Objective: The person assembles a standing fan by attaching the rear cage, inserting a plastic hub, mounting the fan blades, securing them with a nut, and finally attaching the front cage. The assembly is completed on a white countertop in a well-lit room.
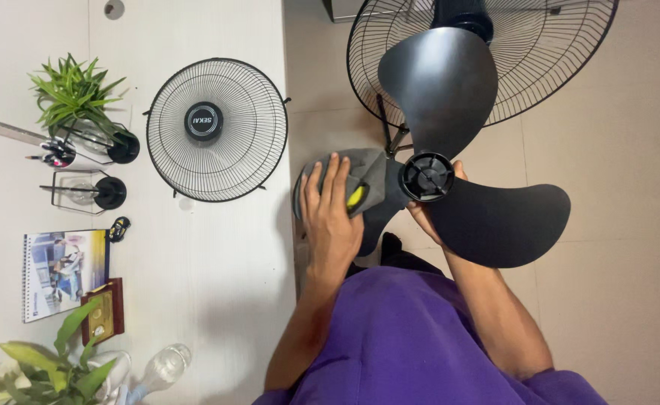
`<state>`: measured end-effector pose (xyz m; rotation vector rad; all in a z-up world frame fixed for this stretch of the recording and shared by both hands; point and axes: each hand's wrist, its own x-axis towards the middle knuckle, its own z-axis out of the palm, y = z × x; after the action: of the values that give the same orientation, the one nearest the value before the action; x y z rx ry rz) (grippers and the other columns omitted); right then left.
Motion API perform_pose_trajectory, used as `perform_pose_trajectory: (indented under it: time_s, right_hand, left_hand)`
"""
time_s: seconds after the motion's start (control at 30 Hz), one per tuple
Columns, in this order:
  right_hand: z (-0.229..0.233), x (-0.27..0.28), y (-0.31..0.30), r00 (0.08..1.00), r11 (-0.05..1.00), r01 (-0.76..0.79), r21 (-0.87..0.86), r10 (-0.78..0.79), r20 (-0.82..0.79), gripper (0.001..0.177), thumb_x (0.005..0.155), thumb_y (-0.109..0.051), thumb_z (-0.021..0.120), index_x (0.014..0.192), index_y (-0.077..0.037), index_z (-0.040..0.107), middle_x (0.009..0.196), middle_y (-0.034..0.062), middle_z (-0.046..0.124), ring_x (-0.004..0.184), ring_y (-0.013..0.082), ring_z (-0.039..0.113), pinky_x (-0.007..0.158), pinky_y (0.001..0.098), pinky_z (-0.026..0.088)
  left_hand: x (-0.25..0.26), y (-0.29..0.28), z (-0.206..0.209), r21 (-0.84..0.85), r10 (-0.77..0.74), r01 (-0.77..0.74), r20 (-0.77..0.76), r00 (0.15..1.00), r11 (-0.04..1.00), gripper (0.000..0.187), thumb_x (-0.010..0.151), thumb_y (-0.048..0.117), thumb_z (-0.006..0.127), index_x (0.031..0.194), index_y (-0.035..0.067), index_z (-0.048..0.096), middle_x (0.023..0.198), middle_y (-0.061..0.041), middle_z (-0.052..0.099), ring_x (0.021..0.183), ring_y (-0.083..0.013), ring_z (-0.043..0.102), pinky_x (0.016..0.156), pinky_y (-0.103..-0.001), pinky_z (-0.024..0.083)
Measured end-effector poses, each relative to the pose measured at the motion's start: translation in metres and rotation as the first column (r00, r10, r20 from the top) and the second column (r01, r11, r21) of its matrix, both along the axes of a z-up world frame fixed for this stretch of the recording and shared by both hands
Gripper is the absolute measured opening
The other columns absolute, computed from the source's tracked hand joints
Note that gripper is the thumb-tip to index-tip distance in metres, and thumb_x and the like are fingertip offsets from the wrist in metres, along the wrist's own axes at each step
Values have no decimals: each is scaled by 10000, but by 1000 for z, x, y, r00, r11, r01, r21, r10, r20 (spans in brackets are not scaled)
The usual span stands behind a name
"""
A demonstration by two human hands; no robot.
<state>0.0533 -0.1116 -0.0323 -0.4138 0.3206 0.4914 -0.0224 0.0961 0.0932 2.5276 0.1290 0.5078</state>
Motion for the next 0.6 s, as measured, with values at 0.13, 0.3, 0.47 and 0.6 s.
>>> perform_pose_trajectory:
  time_s: [0.13, 0.3, 0.47, 0.6]
  right_hand:
    - [5, 8, -4, 997, 997, 67, -47, -66, 27, 607, 1124, -598, 316, 1218, -93, 639, 1136, 91, 682, 995, 230, 611, 777, 372, 492]
    - [12, 24, -1, 993, 994, 92, -62, -87, 79, 605, 1115, -596, 326, 1223, -88, 638, 1131, 95, 683, 983, 231, 614, 766, 371, 492]
    - [16, 22, 1, 995, 998, 35, -53, -30, 92, 604, 1106, -593, 337, 1227, -82, 636, 1126, 99, 684, 971, 232, 617, 754, 370, 492]
    - [18, 16, 3, 995, 999, -30, -37, 33, 90, 604, 1099, -591, 345, 1231, -78, 634, 1121, 102, 685, 961, 233, 619, 745, 369, 492]
  left_hand:
    - [-7, -19, 6, 38, -217, 217, -13, 976, 975, 789, 724, -30, 677, 1487, 63, 498, 1593, -110, 448, 1493, -385, 356, 1267, -585, 202]
    - [-19, -34, -3, 133, -462, 461, -21, 886, 877, 832, 696, 6, 705, 1499, 129, 525, 1613, -61, 450, 1519, -332, 354, 1282, -562, 200]
    - [-3, -9, -18, -25, -388, 388, 8, 922, 921, 785, 674, 19, 656, 1444, 103, 527, 1586, -37, 490, 1532, -306, 377, 1311, -570, 204]
    - [19, -2, -20, -123, -239, 253, 113, 964, 960, 571, 900, 84, 649, 1456, 93, 520, 1580, -47, 492, 1539, -322, 359, 1315, -577, 172]
